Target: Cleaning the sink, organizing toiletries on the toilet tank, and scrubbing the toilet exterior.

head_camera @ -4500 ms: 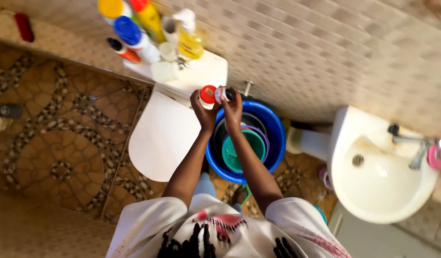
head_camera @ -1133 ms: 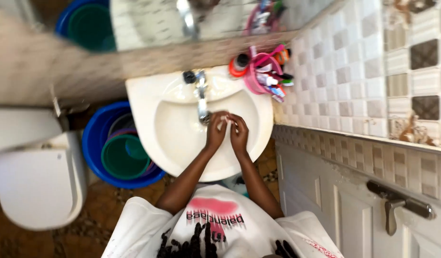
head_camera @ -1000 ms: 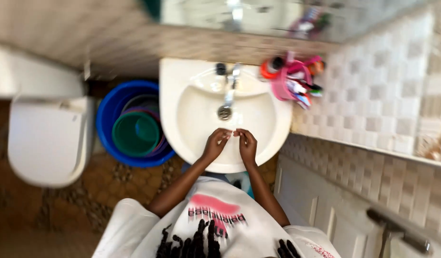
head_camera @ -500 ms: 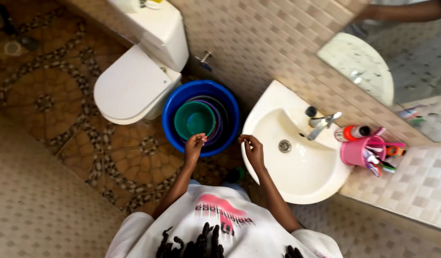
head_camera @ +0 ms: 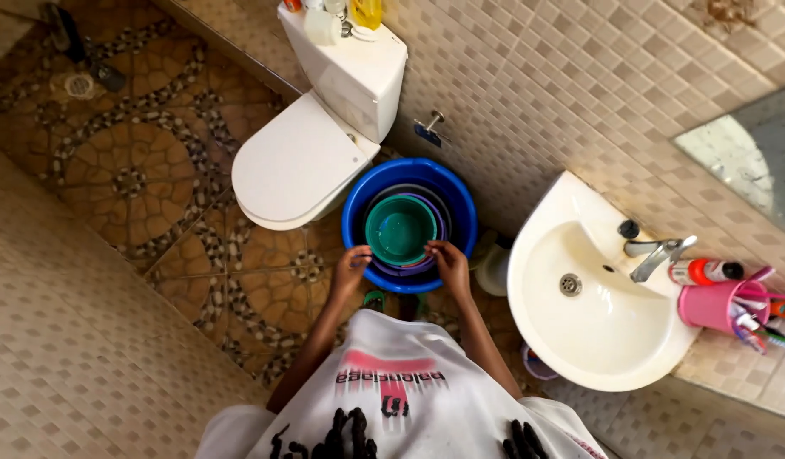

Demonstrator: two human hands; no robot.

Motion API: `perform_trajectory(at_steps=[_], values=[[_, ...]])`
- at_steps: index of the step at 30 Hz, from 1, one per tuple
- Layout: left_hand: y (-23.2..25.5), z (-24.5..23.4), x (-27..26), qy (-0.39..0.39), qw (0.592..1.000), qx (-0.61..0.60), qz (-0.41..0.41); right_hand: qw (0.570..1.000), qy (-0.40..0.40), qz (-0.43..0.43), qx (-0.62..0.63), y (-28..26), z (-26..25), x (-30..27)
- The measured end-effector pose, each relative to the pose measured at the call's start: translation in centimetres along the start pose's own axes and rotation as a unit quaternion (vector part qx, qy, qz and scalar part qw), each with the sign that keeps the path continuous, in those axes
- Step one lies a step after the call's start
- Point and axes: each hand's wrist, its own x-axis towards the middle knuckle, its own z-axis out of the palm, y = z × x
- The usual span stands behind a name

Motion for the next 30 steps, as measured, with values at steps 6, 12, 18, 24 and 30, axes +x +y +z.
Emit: perform_trajectory(at_steps=[6,12,18,24,30], values=[[1.0,-5.5,2.3,0.117,0.992,-0.028,0.037,0.998,-0.054,-0.033,-0.012,-0.3,2.9,5.1],[1.1,-7.3,2.1,0.211,0.976,-0.044,-0.011,0.987,-0.079,-0.092,-0.107,-4.1,6.4,11.6],[-1.6,-10.8,9.3,0.186,0.98,-0.031,-0.065,0.962,-0.057,-0.202,-0.174,-6.4,12.4,23.1],[8.8,-11.0,22.2,0.079,0.99,0.118,-0.004,0.947,0.051,-0.212,-0.234,-9.3,19.5,38.3],[22.6,-10.7,39.1,-0.007,0.937,0.273,0.217,0.895,0.165,-0.195,-0.367,-6.3,24.7,50.6]])
